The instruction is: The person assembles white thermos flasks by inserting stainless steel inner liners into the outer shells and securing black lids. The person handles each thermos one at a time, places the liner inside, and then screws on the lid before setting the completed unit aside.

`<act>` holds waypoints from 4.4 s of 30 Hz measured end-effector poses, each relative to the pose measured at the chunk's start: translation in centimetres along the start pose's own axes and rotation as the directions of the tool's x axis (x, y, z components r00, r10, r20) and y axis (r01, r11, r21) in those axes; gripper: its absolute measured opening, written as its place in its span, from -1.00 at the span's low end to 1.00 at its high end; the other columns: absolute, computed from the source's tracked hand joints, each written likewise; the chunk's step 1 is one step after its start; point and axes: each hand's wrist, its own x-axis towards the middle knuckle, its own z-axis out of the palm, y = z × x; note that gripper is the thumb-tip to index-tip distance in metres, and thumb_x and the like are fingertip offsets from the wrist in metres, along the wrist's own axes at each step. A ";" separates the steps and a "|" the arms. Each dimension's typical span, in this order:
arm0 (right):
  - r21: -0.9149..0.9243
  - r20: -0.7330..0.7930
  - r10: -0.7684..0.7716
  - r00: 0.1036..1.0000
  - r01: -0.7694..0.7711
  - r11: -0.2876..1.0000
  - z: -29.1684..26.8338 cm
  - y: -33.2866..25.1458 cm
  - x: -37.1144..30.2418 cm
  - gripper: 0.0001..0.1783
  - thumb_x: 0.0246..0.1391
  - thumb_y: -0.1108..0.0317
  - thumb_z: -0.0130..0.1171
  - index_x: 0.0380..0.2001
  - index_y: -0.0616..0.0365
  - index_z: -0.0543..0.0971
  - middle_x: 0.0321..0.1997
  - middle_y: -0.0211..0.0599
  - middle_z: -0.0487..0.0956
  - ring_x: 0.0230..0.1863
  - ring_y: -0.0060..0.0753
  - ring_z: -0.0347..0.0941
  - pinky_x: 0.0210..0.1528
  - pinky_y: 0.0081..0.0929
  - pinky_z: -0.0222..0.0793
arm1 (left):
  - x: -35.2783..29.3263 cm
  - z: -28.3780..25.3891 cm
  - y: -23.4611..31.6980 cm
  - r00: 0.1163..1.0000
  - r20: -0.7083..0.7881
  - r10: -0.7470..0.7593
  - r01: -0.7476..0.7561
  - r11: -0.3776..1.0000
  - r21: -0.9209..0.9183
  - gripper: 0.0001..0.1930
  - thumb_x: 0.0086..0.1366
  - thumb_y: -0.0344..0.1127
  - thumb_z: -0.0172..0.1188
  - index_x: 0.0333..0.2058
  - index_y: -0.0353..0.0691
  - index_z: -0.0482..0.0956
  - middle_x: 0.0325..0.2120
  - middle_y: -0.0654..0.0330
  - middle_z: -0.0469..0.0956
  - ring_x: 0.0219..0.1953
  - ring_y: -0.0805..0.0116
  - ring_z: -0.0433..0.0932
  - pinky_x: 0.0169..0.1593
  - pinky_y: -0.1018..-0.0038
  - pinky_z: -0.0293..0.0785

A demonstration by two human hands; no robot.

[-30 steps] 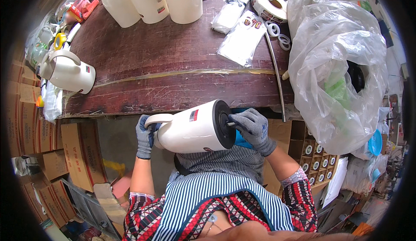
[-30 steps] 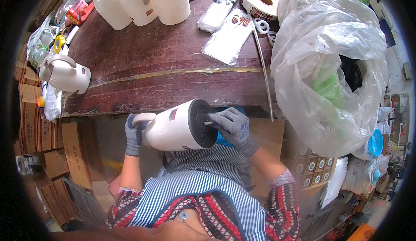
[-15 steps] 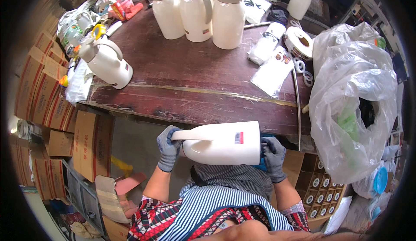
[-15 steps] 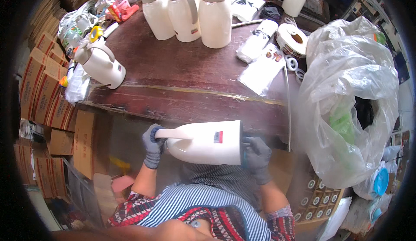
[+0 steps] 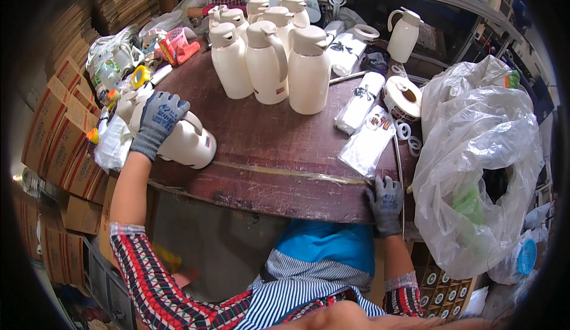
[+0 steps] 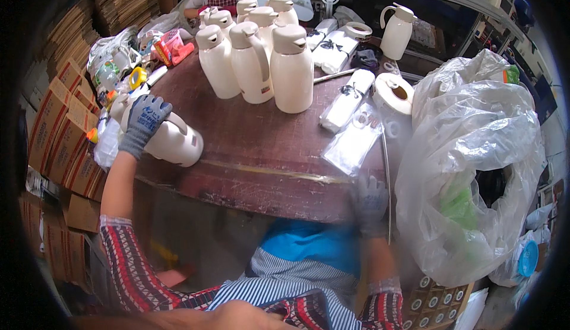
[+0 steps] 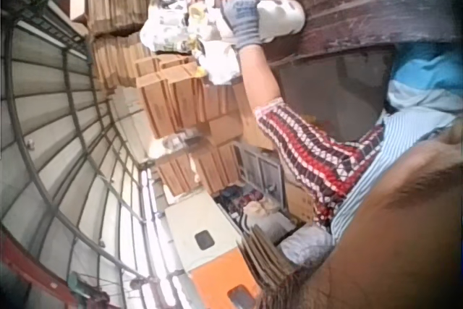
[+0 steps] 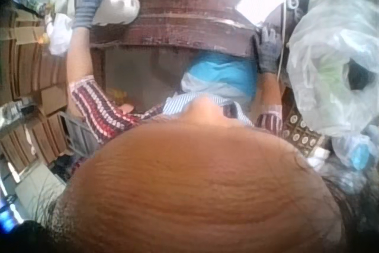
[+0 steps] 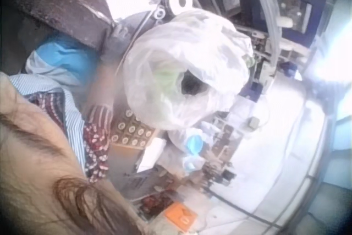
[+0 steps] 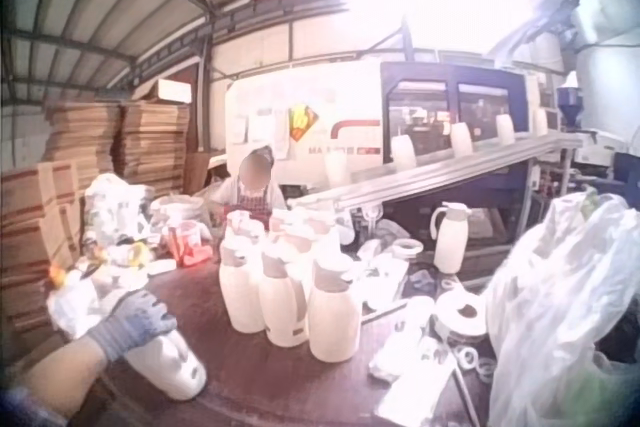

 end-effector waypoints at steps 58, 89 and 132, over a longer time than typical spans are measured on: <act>0.981 0.095 0.755 0.649 0.068 -0.181 -16.3 7.6 -33.2 0.26 -0.06 -0.62 0.18 0.43 0.18 0.28 0.28 -0.10 0.48 0.31 -0.27 0.39 0.30 -0.22 0.36 | -2.5 -33.6 48.1 0.780 -0.590 0.210 -0.085 -0.898 -0.432 0.47 -0.29 -0.15 0.78 0.51 -0.17 -0.10 0.48 -0.02 0.07 0.48 0.07 0.18 0.50 0.16 0.11; 0.800 0.584 0.053 0.810 -0.565 -0.201 -2.4 10.1 -30.4 0.05 0.14 0.06 0.41 0.53 0.19 0.10 0.51 -0.11 0.27 0.50 -0.21 0.20 0.51 -0.24 0.10 | -5.9 -19.8 35.3 0.868 0.429 0.250 0.494 -0.530 -0.690 -0.46 0.25 -0.21 0.39 0.14 -0.38 0.56 -0.05 0.14 0.65 -0.03 0.32 0.59 0.12 0.41 0.50; 0.871 0.315 -0.243 0.917 -0.179 0.457 -15.5 6.0 -23.1 -0.35 0.14 0.14 0.34 0.25 0.17 0.46 0.03 0.06 0.64 0.01 0.10 0.63 0.06 -0.14 0.52 | -10.8 -12.0 40.9 0.795 0.565 0.222 0.533 -0.701 -0.474 -0.79 0.40 -0.34 0.27 -0.06 -0.26 0.63 -0.21 0.15 0.67 -0.16 0.26 0.67 -0.06 0.36 0.62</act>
